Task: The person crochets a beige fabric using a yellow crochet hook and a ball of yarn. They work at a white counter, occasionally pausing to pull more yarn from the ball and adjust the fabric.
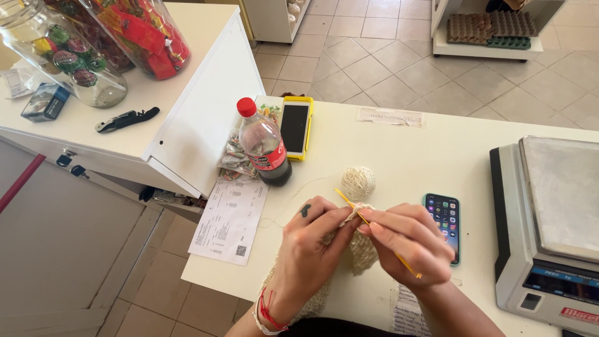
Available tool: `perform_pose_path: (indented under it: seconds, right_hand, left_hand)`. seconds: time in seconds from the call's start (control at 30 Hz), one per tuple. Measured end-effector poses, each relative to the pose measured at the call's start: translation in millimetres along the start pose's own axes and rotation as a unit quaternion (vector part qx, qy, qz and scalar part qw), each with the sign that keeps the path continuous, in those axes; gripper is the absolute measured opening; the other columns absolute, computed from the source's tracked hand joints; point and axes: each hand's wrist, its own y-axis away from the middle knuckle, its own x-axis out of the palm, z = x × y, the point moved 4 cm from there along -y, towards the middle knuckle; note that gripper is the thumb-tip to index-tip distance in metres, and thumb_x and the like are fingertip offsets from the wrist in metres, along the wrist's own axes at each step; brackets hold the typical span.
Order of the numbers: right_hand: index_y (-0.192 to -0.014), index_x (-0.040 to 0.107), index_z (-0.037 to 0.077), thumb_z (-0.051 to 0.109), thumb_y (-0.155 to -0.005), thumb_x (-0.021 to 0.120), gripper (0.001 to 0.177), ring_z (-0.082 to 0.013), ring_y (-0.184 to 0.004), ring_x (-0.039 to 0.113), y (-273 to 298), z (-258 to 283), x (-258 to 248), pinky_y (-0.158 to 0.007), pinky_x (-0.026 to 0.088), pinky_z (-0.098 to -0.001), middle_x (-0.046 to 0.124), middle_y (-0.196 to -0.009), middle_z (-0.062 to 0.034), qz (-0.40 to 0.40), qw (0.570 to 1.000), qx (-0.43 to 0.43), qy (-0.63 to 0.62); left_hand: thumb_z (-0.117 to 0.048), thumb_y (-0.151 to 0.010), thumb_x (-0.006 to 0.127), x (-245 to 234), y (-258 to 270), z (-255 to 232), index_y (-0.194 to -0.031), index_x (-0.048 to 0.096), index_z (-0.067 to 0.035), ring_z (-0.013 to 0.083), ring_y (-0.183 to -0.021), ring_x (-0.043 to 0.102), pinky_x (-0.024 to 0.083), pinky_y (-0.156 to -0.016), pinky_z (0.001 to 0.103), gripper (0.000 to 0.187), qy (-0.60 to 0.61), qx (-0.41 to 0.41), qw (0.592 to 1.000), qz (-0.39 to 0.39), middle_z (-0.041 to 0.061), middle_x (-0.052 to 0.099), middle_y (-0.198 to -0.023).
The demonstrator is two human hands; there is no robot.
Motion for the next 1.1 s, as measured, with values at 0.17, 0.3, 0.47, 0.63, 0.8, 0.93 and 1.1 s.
perform_pose_path:
  seconds: [0.17, 0.3, 0.47, 0.63, 0.8, 0.93, 1.1]
  right_hand:
    - [-0.098, 0.062, 0.009, 0.002, -0.091, 0.071, 0.013, -0.0217, -0.073, 0.074, 16, -19, -5, -0.07, 0.056, -0.0281, 0.072, -0.084, -0.0155, -0.08, 0.968, 0.198, -0.133]
    - [-0.1, 0.053, 0.008, 0.014, -0.099, 0.067, 0.014, -0.0197, -0.071, 0.067, 15, -29, -9, -0.068, 0.05, -0.0244, 0.064, -0.076, -0.0135, -0.152, 0.917, 0.301, -0.211]
    - [-0.105, 0.055, 0.007, 0.013, -0.1, 0.066, 0.013, -0.0199, -0.074, 0.065, 20, -38, -11, -0.072, 0.05, -0.025, 0.064, -0.081, -0.0145, -0.149, 0.874, 0.362, -0.289]
    - [-0.101, 0.057, 0.008, 0.011, -0.099, 0.069, 0.012, -0.0215, -0.079, 0.069, 19, -34, -5, -0.074, 0.054, -0.0274, 0.068, -0.085, -0.017, -0.123, 0.841, 0.399, -0.345]
    - [-0.088, 0.062, 0.013, 0.02, -0.098, 0.06, 0.012, -0.0116, -0.063, 0.071, 25, -13, -18, -0.077, 0.042, -0.0329, 0.075, -0.079, -0.0094, -0.052, 0.987, 0.152, -0.021]
    - [-0.103, 0.061, 0.007, 0.004, -0.094, 0.07, 0.014, -0.0154, -0.075, 0.057, 2, 11, -14, -0.066, 0.047, -0.0276, 0.078, -0.098, -0.0134, 0.007, 0.997, -0.006, 0.079]
    - [-0.097, 0.064, 0.013, 0.001, -0.095, 0.068, 0.013, -0.0165, -0.068, 0.063, 14, -12, -12, -0.08, 0.048, -0.0279, 0.078, -0.093, -0.0092, -0.039, 0.966, 0.237, -0.095]
  left_hand:
    - [-0.009, -0.097, 0.07, 0, 3, 8, -0.105, 0.076, -0.004, 0.0121, -0.077, 0.06, 0.049, -0.069, 0.025, 0.012, 0.135, -0.102, 0.986, 0.009, 0.006, 0.064, -0.09]
    - [-0.012, -0.096, 0.071, 1, 6, 13, -0.098, 0.074, -0.003, 0.0114, -0.073, 0.054, 0.044, -0.064, 0.025, 0.009, 0.15, -0.114, 0.982, 0.002, 0.004, 0.058, -0.089]
    - [-0.011, -0.097, 0.071, 3, 8, 13, -0.113, 0.076, -0.006, 0.0125, -0.077, 0.056, 0.047, -0.069, 0.025, 0.018, 0.125, -0.105, 0.987, 0.002, 0.005, 0.056, -0.09]
    - [-0.012, -0.1, 0.068, 5, 8, 6, -0.121, 0.074, -0.007, 0.0143, -0.075, 0.058, 0.052, -0.07, 0.028, 0.022, 0.0, -0.022, 1.0, -0.018, 0.002, 0.052, -0.087]
    - [-0.006, -0.101, 0.068, 8, 12, 8, -0.124, 0.067, 0.003, 0.0253, -0.079, 0.054, 0.051, -0.074, 0.038, 0.025, -0.113, 0.082, 0.988, -0.064, 0.01, 0.053, -0.092]
    - [-0.005, -0.1, 0.069, 9, 11, 2, -0.116, 0.068, 0.003, 0.0264, -0.076, 0.053, 0.051, -0.072, 0.038, 0.017, -0.158, 0.101, 0.98, -0.068, 0.009, 0.051, -0.089]
    - [-0.011, -0.099, 0.071, 7, 11, 8, -0.13, 0.071, -0.01, 0.0094, -0.07, 0.054, 0.051, -0.07, 0.022, 0.031, 0.081, -0.068, 0.994, -0.01, 0.0, 0.05, -0.091]
